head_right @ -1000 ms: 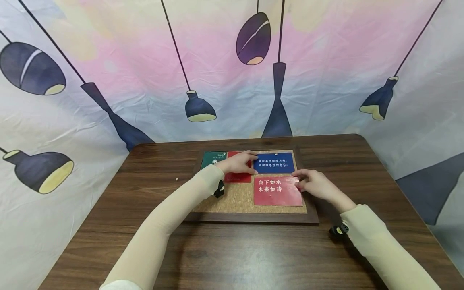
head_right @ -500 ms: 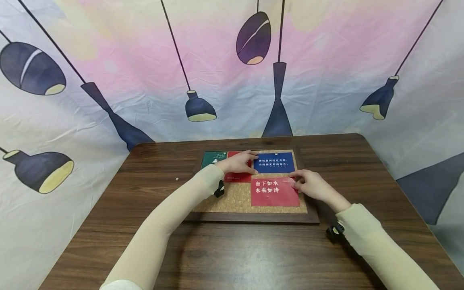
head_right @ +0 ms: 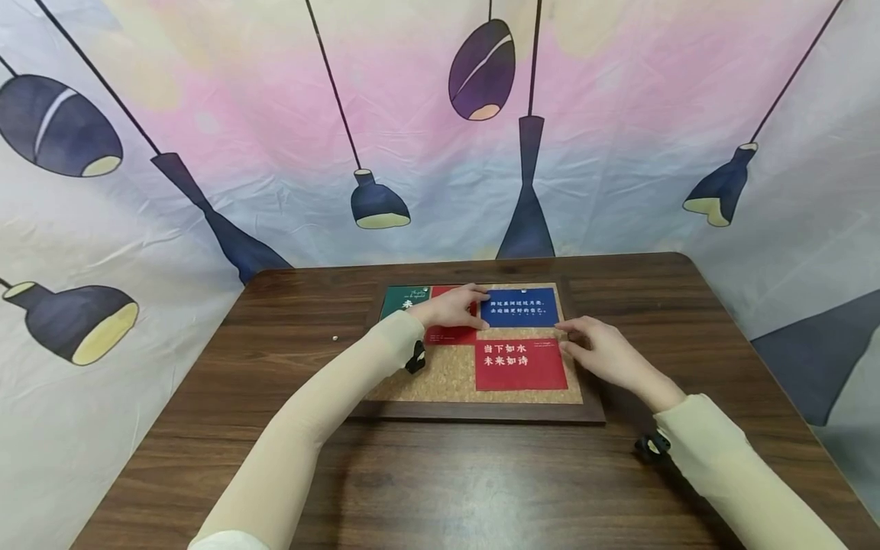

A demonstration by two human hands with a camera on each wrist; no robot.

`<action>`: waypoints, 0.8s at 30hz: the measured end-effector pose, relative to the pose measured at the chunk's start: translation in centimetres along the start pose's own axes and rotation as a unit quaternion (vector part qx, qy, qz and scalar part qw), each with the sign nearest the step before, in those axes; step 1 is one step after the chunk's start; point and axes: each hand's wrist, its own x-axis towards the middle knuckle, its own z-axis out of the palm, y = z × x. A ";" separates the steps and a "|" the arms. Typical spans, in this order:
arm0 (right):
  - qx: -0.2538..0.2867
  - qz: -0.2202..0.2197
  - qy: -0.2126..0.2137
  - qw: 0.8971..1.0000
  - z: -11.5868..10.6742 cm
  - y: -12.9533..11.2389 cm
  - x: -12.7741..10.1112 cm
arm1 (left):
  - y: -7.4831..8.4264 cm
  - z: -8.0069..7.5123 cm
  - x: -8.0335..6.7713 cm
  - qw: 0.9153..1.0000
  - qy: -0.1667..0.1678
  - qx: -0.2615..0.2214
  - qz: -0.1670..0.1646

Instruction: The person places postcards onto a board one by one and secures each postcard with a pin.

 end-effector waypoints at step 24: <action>-0.147 -0.105 -0.064 0.981 0.5 1.9 -4.8 | -0.1 0.0 0.3 1.000 -0.002 -0.009 -0.009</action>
